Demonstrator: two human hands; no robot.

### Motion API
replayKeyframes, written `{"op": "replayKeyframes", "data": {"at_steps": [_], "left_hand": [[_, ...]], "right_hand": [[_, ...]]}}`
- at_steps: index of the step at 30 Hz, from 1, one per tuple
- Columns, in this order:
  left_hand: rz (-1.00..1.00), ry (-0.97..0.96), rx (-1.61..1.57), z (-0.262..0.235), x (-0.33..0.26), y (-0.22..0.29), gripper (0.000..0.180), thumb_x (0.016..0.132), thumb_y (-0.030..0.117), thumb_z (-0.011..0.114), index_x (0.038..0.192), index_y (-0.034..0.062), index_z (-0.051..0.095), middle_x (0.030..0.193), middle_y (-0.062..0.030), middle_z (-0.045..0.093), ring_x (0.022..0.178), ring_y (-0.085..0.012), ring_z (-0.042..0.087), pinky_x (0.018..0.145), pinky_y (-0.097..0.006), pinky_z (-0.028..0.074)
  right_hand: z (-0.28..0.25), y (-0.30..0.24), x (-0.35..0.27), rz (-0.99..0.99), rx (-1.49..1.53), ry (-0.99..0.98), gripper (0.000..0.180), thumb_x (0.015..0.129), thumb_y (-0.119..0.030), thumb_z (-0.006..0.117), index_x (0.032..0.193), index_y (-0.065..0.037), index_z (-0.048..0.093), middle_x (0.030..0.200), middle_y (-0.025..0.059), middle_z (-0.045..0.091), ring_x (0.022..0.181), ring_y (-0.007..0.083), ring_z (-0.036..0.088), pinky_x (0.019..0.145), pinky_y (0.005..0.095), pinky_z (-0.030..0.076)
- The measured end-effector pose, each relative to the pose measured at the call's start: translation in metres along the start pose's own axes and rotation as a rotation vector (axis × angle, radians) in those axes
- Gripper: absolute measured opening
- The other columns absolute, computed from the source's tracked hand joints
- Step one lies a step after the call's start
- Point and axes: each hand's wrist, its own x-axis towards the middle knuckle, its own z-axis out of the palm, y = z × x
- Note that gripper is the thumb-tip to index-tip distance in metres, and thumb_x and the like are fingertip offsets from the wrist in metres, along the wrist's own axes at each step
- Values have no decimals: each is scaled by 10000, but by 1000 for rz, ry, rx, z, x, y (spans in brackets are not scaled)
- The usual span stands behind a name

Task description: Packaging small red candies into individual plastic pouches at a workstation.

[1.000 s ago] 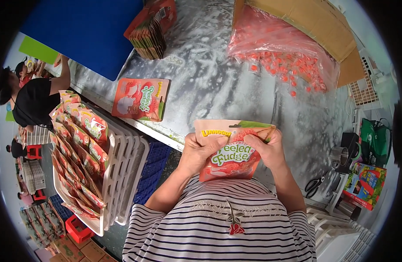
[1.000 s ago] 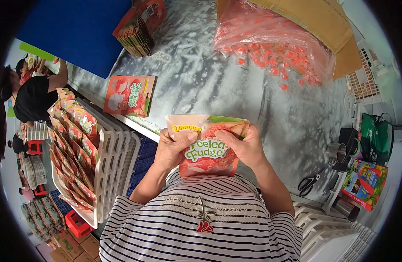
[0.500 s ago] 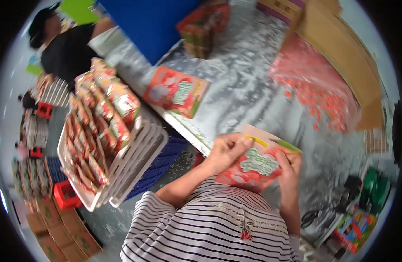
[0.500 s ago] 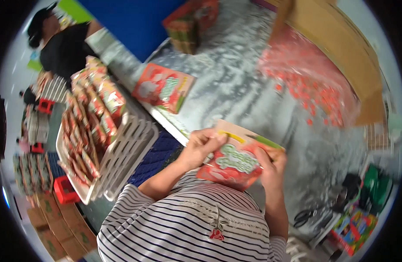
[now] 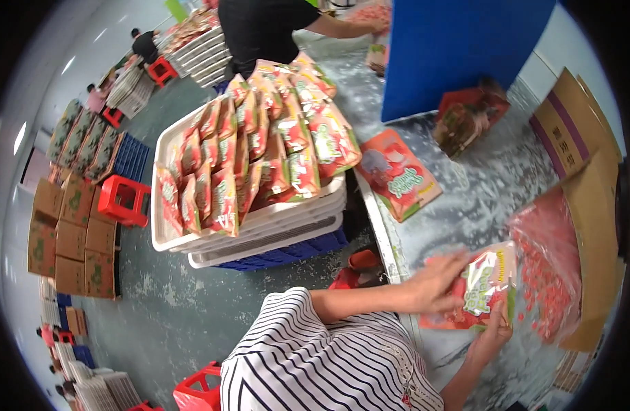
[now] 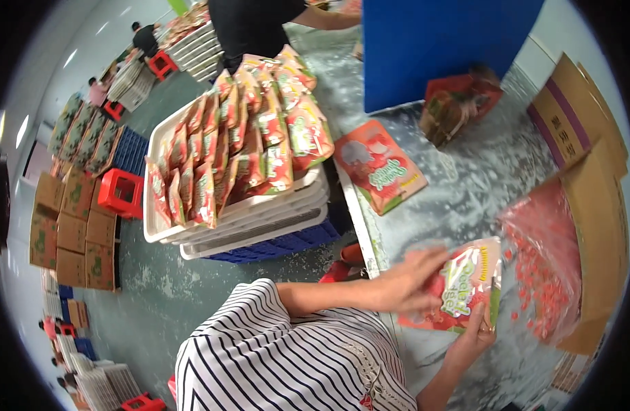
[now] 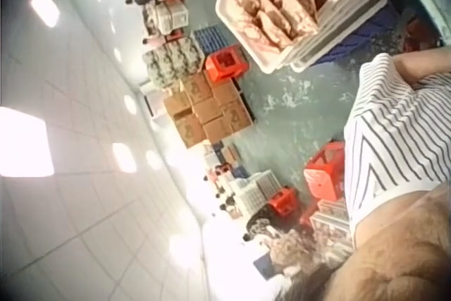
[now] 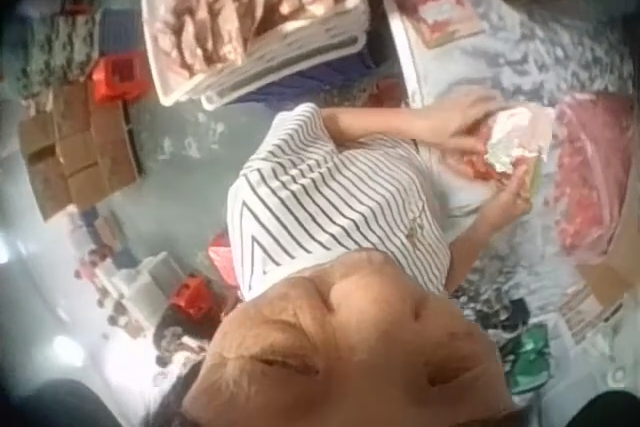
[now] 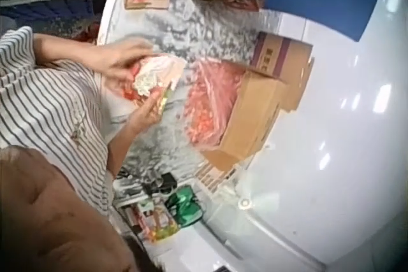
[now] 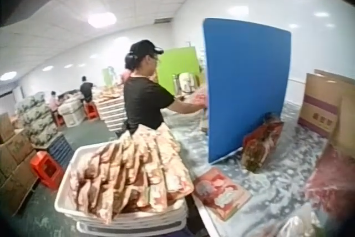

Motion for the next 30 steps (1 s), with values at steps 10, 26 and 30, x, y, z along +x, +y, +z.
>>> {"op": "replayKeyframes", "data": {"at_steps": [10,26,30], "left_hand": [[-72,140,40,-43,-28,10,1138,677,107,743,1502,17,-35,1531,-305,-57,1399,-478,153,1096,-432,326],[-81,1072,1445,-416,-177,28,789,663,-56,698,1396,79,437,1402,-233,431,1209,-415,500,989,-433,456],[-294,1295,1185,-508,-283,-13,659,762,80,709,1375,102,469,1321,-204,521,1172,-370,543,982,-395,443]], "right_hand": [[104,-22,-34,-236,-192,-446,375,979,-66,471,1301,110,389,1220,206,523,1098,240,555,910,334,466],[196,14,-37,-483,-386,-1007,242,881,14,566,1120,55,558,1047,182,595,901,251,634,786,312,529],[171,51,-27,-337,-452,-987,187,920,-39,548,1073,65,572,978,156,629,863,198,647,767,295,529]]}}
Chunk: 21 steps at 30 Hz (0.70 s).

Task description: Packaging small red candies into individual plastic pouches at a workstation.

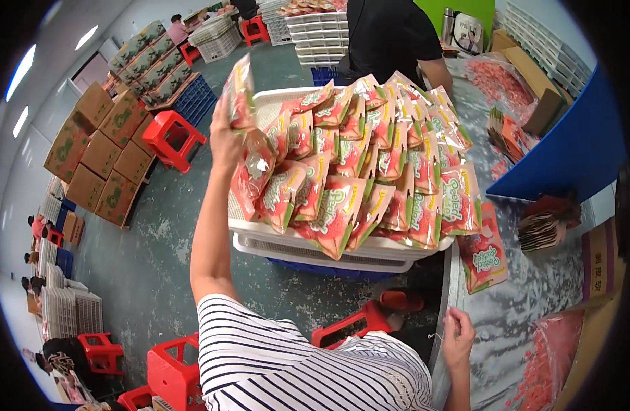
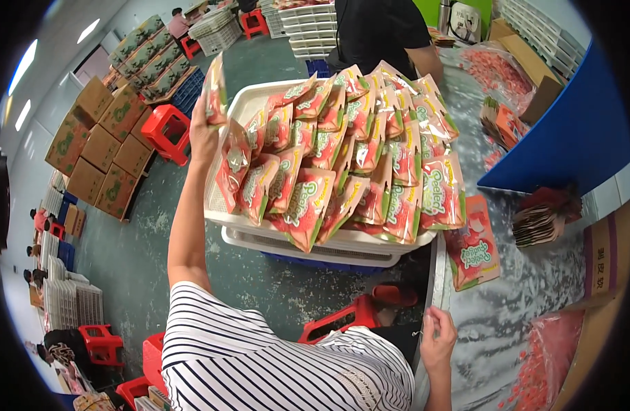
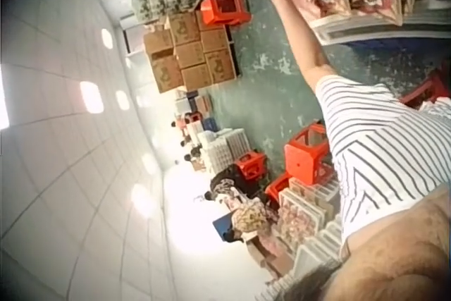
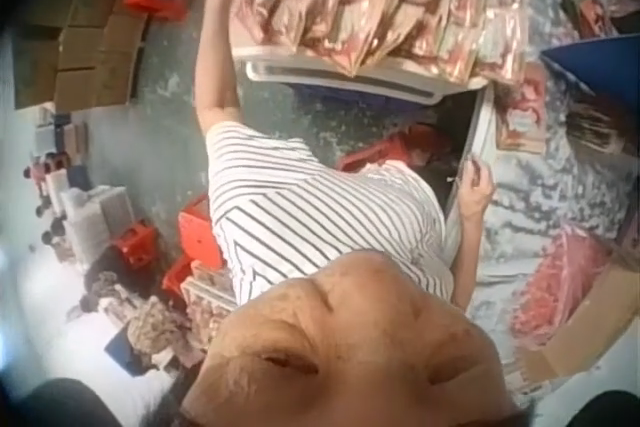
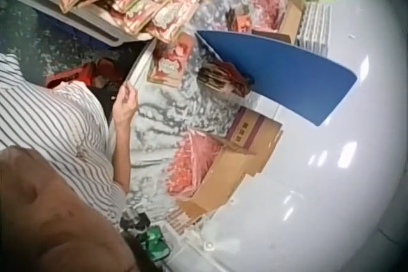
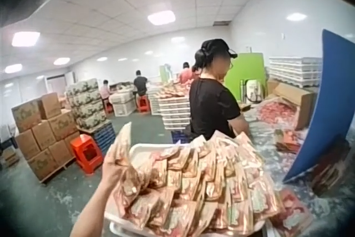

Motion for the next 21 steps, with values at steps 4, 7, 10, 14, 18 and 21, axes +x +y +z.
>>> {"op": "replayKeyframes", "data": {"at_steps": [4,7,10,14,18,21], "left_hand": [[-471,-119,-263,26,-32,-110,529,861,101,580,1379,99,473,1326,-173,545,1139,-313,577,946,-357,448],[-250,-277,39,63,-55,-114,502,871,137,521,1367,65,489,1382,-166,500,1277,-256,469,1060,-313,338],[-330,-495,-280,71,-44,-54,511,922,203,490,1402,36,435,1319,-131,539,1192,-208,506,1010,-279,370],[-639,-548,-589,52,-36,-44,518,941,256,485,1422,73,421,1347,-96,513,1186,-174,497,988,-246,366],[-848,-470,-642,50,-36,-50,763,904,621,381,1422,62,416,1410,-115,440,1144,-219,487,994,-375,344],[-682,-577,-167,59,-34,-122,697,929,638,355,1227,60,605,1043,-106,618,837,-193,525,757,-347,424]], "right_hand": [[6,25,-17,128,32,-10,190,929,-71,552,1047,73,589,880,144,656,763,186,661,703,286,535],[12,25,-20,191,52,-25,202,924,-78,565,1052,75,594,834,131,659,736,175,659,681,276,533],[19,22,-20,231,48,-26,202,925,-87,569,1045,73,598,835,133,659,733,173,660,672,275,532],[25,20,-21,233,23,-58,188,912,-77,576,1025,70,607,843,170,657,709,211,669,662,302,539],[20,27,-34,216,-56,-80,211,919,-81,578,1064,72,595,823,109,659,722,137,640,669,253,517],[15,41,-49,237,-7,-47,205,920,-79,573,1062,67,597,817,109,660,727,137,643,672,253,520]]}}
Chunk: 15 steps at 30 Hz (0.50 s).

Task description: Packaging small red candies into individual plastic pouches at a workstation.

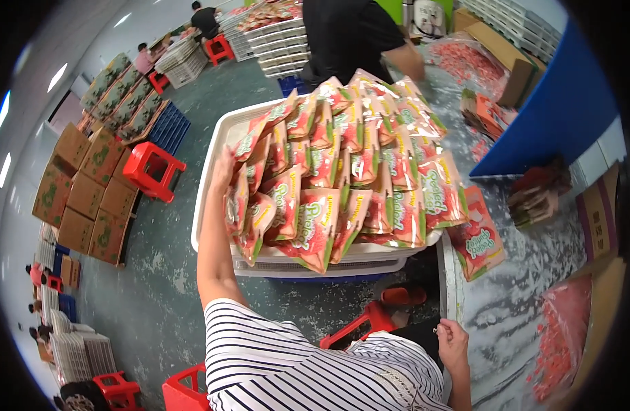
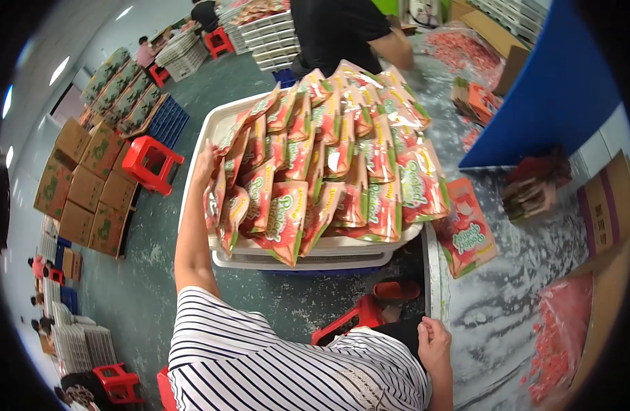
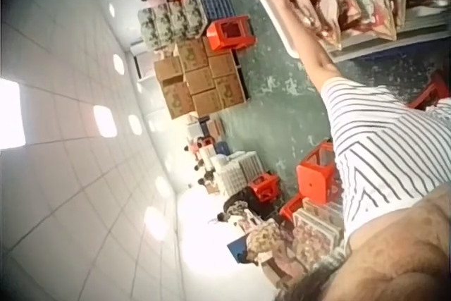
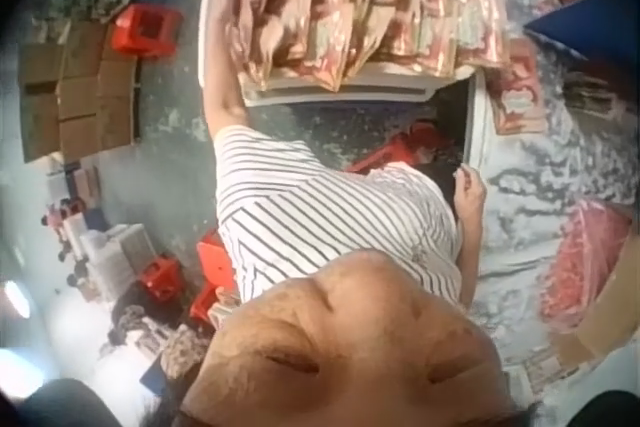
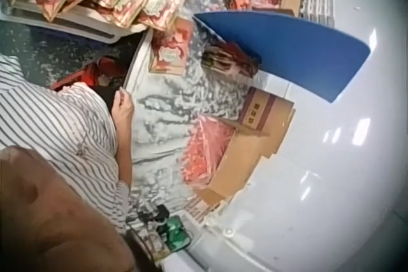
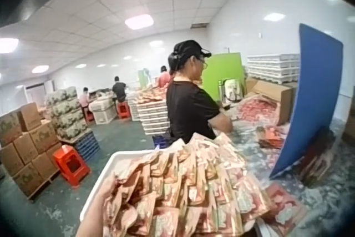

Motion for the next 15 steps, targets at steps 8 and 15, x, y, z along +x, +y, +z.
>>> {"op": "replayKeyframes", "data": {"at_steps": [8,15], "left_hand": [[788,149,200,113,-75,224,364,896,202,603,1166,-42,594,1142,-234,587,1107,-356,553,946,-406,440],[1405,-500,263,303,-247,318,366,808,138,687,1121,-31,602,1107,-231,596,1033,-388,565,873,-429,471]], "right_hand": [[-13,41,-31,342,415,289,218,959,-179,561,995,24,632,753,75,659,578,112,597,510,250,497],[-13,44,-47,373,841,456,254,970,-162,542,1085,61,585,881,142,658,641,150,644,563,264,550]]}}
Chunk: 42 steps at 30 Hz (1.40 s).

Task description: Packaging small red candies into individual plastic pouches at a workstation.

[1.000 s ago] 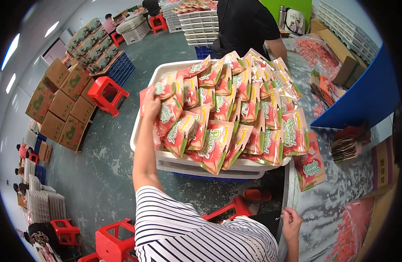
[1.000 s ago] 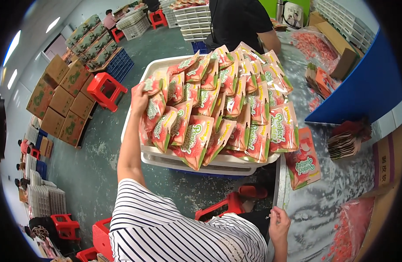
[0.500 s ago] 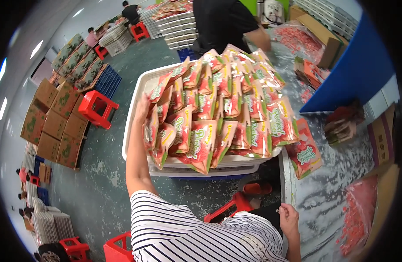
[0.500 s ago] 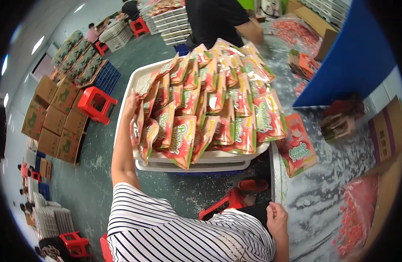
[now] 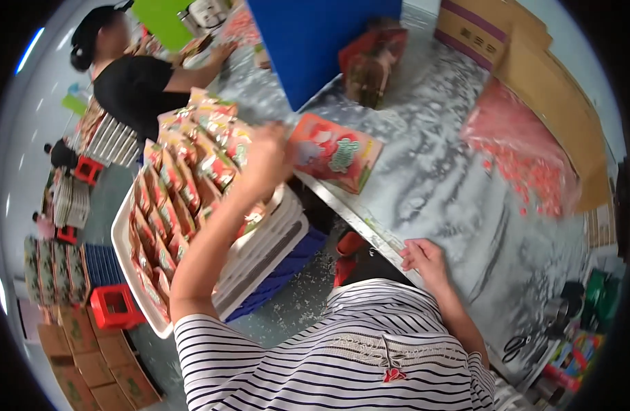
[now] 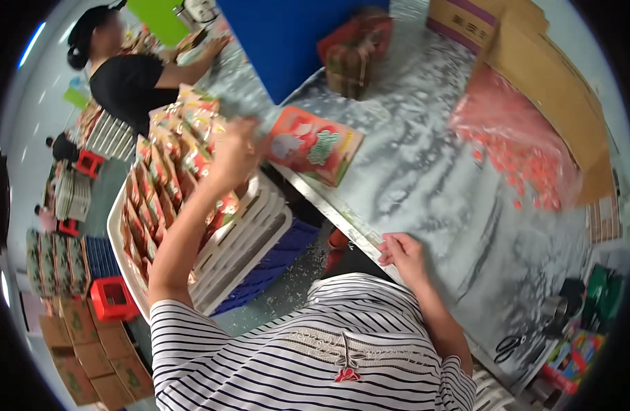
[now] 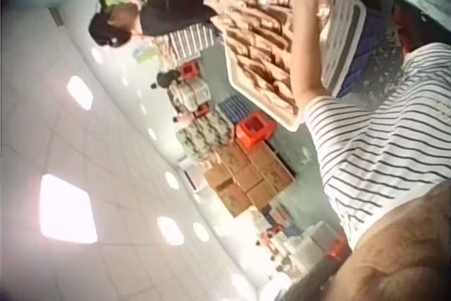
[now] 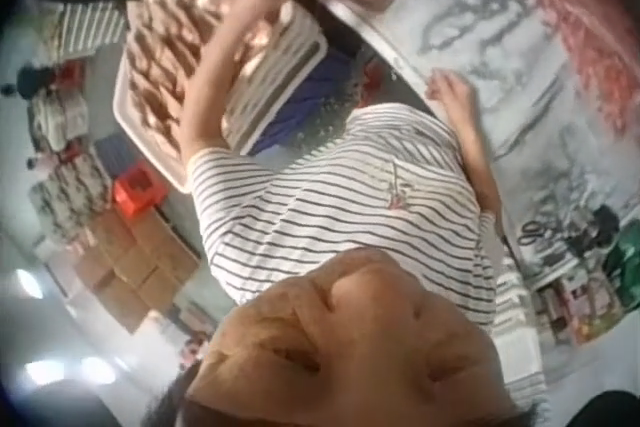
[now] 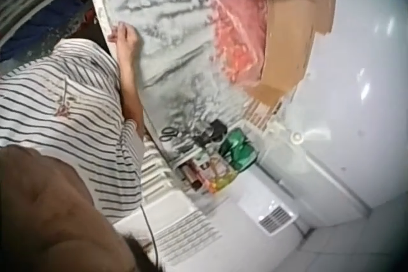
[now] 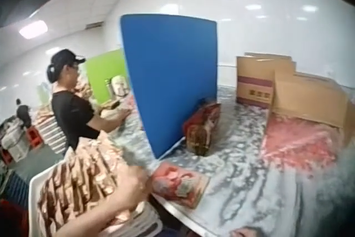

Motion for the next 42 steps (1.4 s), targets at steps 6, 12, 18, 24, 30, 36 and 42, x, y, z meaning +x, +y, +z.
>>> {"op": "replayKeyframes", "data": {"at_steps": [6,12,18,24,30,36,42], "left_hand": [[137,-351,265,140,-11,92,384,818,214,578,1111,-32,557,1068,-213,571,904,-367,601,749,-488,500],[41,-211,292,183,-20,90,271,764,131,560,983,-26,594,1018,-201,583,841,-363,620,730,-441,523],[2,-267,31,161,-8,77,219,909,161,515,988,-26,597,993,-237,617,824,-413,614,749,-469,518],[72,-260,-23,165,-13,54,222,882,140,537,1003,-39,589,973,-229,617,824,-407,618,736,-458,523],[98,-170,310,169,-12,86,173,819,66,541,914,-65,602,868,-210,601,785,-359,629,677,-403,536],[-258,-146,-58,138,4,87,225,868,192,592,830,-16,666,776,-211,656,679,-324,650,624,-401,517],[-629,-112,-675,139,-7,42,305,908,260,620,889,-36,695,713,-72,646,602,-104,577,541,-292,463]], "right_hand": [[-18,16,-21,-63,91,-16,248,980,-140,517,1112,65,565,908,145,659,679,156,653,608,269,565],[-36,19,-36,-36,212,-70,250,987,-138,508,1137,58,550,952,149,654,733,168,660,659,284,566],[-41,21,-33,-51,221,-143,258,994,-146,497,1154,51,545,976,153,647,768,177,661,679,289,562],[-43,21,-32,-50,310,-206,265,996,-144,490,1164,57,539,1003,164,636,788,188,658,701,300,564],[-48,16,-33,-33,376,-216,270,997,-138,482,1168,64,536,1004,165,633,804,194,653,719,307,564],[-52,12,-35,0,455,-234,264,998,-132,472,1160,65,540,1019,167,628,813,191,642,738,316,556],[-52,10,-33,40,520,-265,266,1004,-142,463,1157,62,539,1015,165,623,828,184,633,754,312,546]]}}
